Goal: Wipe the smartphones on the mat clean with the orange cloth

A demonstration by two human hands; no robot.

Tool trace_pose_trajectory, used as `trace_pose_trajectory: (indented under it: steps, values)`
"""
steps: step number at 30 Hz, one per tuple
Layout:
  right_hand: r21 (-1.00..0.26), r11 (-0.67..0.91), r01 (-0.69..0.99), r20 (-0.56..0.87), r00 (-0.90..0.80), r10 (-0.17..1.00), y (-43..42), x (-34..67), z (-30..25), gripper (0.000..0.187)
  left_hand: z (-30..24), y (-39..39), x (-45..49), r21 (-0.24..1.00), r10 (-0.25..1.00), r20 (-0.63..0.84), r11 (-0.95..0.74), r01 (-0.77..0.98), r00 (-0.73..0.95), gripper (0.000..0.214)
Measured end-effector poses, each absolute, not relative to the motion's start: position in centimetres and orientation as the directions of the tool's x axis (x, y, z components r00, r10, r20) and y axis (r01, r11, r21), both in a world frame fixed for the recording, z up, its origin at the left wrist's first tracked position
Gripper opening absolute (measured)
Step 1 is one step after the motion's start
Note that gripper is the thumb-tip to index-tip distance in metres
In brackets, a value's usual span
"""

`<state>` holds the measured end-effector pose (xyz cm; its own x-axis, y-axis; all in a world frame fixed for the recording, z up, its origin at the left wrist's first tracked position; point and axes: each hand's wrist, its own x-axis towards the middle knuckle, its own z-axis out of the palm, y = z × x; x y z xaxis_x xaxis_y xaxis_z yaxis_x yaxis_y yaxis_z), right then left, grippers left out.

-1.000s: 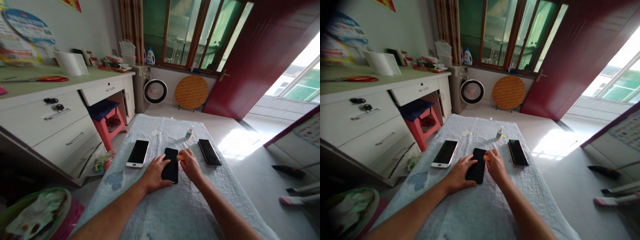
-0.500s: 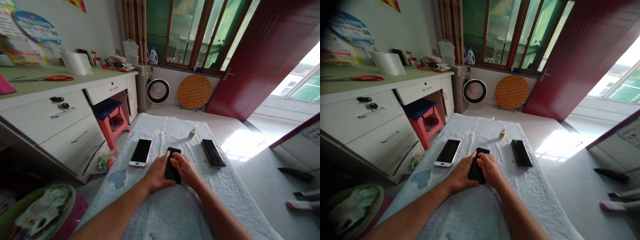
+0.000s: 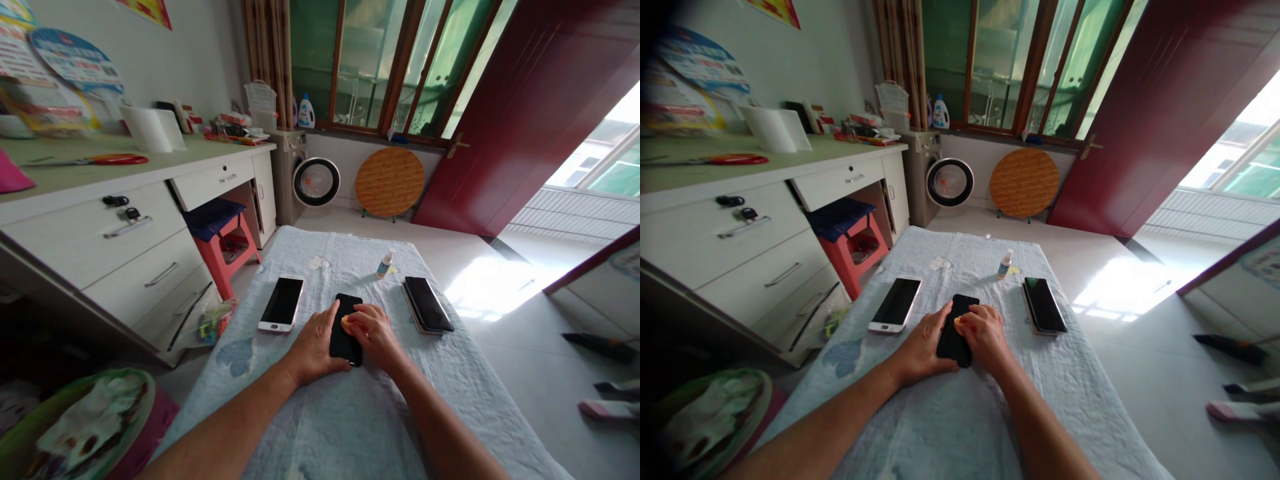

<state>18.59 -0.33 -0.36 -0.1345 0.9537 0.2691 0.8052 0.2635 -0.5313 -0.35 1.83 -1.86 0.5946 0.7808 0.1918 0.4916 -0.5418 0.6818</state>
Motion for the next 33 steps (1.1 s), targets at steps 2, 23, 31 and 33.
trace_pose_trajectory:
  steps: [2, 23, 31, 33]
  values:
    - [-0.519, 0.314, 0.795, 0.276, -0.192, 0.942, -0.6, 18.5, 0.0, 0.019, -1.8, 1.8, -0.4, 0.681, 0.78, 0.191, -0.543, 0.492, 0.596, 0.125]
    - [-0.556, 0.192, 0.809, 0.323, -0.002, 0.946, 1.2, 19.5, -1.0, 0.026, -0.3, 1.5, -0.3, 0.63, 0.78, 0.136, -0.544, 0.554, 0.611, 0.079]
    - [-0.477, 0.262, 0.839, 0.163, -0.209, 0.964, -0.2, 19.5, 1.0, 0.025, 0.0, 1.4, -0.4, 0.622, 0.796, 0.116, -0.524, 0.582, 0.593, 0.076]
    - [-0.484, 0.281, 0.829, 0.091, -0.272, 0.958, -0.8, 19.6, 1.8, 0.021, 0.0, 1.3, -0.4, 0.606, 0.797, 0.106, -0.526, 0.596, 0.595, 0.077]
